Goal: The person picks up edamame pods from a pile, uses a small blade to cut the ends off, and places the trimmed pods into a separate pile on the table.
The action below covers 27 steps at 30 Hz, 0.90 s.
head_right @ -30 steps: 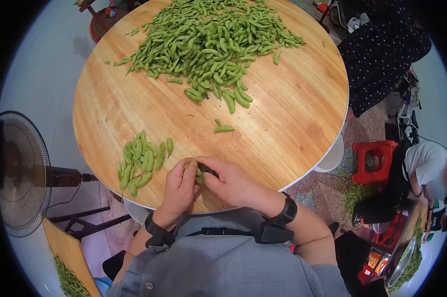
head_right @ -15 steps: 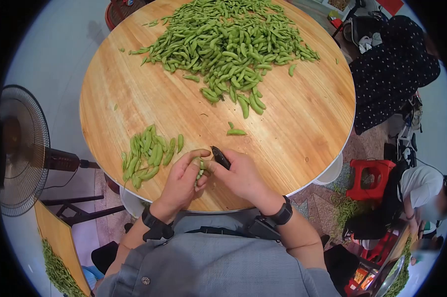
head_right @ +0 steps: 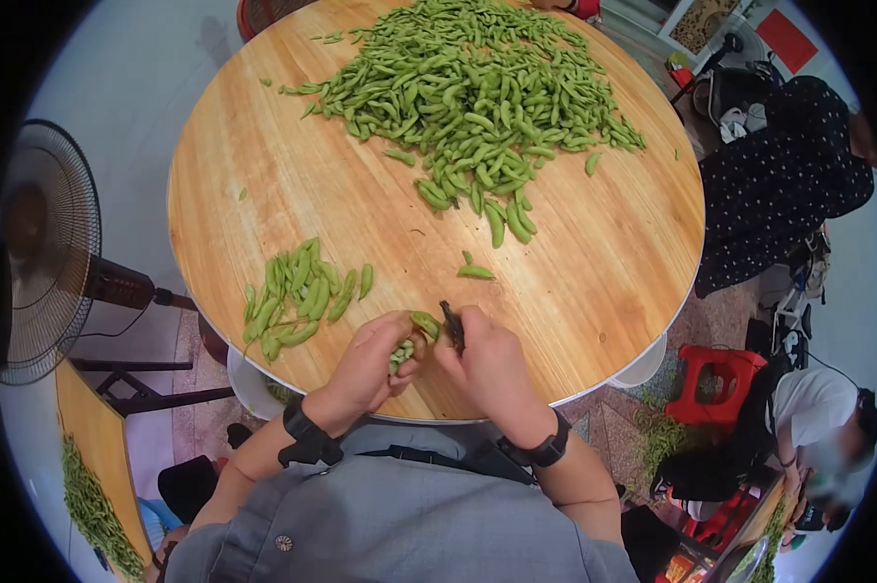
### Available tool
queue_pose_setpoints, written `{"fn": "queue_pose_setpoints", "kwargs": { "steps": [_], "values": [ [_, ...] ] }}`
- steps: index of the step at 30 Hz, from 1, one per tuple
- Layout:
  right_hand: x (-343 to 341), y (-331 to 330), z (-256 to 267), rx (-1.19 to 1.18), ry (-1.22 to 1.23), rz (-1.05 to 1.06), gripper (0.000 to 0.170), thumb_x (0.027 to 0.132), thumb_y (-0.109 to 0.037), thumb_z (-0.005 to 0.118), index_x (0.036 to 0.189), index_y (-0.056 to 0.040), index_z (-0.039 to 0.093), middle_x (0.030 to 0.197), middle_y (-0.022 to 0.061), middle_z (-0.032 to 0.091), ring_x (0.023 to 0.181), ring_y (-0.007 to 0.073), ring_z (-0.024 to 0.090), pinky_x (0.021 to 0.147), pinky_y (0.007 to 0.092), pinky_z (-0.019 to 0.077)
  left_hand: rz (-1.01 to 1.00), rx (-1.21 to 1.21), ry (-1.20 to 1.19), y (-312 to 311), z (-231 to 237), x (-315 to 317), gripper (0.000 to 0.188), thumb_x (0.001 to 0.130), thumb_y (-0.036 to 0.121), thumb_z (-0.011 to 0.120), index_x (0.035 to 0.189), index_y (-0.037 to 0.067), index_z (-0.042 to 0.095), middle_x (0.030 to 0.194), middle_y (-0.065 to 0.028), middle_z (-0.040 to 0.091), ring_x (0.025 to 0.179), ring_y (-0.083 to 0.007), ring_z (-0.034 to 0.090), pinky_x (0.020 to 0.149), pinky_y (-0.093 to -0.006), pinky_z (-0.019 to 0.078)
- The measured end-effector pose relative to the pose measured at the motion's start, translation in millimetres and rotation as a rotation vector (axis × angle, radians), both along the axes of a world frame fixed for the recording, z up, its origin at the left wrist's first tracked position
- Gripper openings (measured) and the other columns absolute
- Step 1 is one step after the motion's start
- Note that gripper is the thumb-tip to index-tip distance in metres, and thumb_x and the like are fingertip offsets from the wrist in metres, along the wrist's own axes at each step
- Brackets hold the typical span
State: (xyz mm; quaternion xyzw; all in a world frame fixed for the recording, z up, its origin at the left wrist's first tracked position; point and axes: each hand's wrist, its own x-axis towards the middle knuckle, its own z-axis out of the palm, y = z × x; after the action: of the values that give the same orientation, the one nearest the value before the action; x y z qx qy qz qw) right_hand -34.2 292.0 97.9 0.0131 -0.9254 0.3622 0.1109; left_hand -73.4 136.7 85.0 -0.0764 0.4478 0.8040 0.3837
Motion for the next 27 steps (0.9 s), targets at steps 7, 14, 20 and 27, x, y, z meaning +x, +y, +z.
{"fn": "queue_pose_setpoints", "kwargs": {
  "steps": [7, 14, 20, 27],
  "values": [
    [1.1, -2.0, 0.8, -0.202, -0.147, -0.114, 0.015, 0.075, -0.011, 0.061, 0.082, -0.001, 0.052, 0.062, 0.0141, 0.052, 0.053, 0.0229, 0.055, 0.049, 0.0331, 0.0424, -0.033, -0.112, 0.123, 10.8, 4.1, 1.0, 0.014, 0.087, 0.02, 0.057, 0.087, 0.006, 0.056, 0.056, 0.0042, 0.044, 0.041, -0.0024, 0.034, 0.036, -0.0181, 0.0241],
    [8.8, 5.9, 2.7, -0.283, -0.21, 0.013, 0.014, 0.075, -0.011, 0.06, 0.083, -0.0022, 0.052, 0.061, 0.0096, 0.049, 0.051, 0.0148, 0.048, 0.05, 0.0288, 0.0404, -0.239, -0.291, 0.481, -3.5, -0.2, -4.7, 0.017, 0.083, 0.016, 0.058, 0.093, 0.002, 0.057, 0.064, -0.0004, 0.054, 0.053, -0.0042, 0.046, 0.042, -0.0187, 0.0336],
    [-7.1, -9.1, 19.0, 0.064, -0.083, 0.046, 0.019, 0.073, -0.013, 0.063, 0.086, -0.0022, 0.053, 0.069, 0.0169, 0.055, 0.058, 0.0353, 0.054, 0.051, 0.0393, 0.0437, -0.165, -0.193, 0.122, -17.1, 3.9, -0.7, 0.022, 0.084, 0.013, 0.045, 0.098, 0.0, 0.056, 0.069, -0.0049, 0.053, 0.051, -0.0078, 0.044, 0.041, -0.0197, 0.0312],
    [-60.8, -46.3, 2.4, -0.103, 0.119, 0.186, 0.024, 0.075, -0.02, 0.064, 0.087, -0.0013, 0.055, 0.076, 0.0202, 0.055, 0.072, 0.0352, 0.056, 0.064, 0.0412, 0.0452, -0.03, 0.13, -0.349, -35.6, -0.1, 5.8, 0.014, 0.09, 0.014, 0.044, 0.089, 0.002, 0.051, 0.068, -0.0035, 0.046, 0.045, -0.0079, 0.035, 0.037, -0.0192, 0.0231]
  ]
}}
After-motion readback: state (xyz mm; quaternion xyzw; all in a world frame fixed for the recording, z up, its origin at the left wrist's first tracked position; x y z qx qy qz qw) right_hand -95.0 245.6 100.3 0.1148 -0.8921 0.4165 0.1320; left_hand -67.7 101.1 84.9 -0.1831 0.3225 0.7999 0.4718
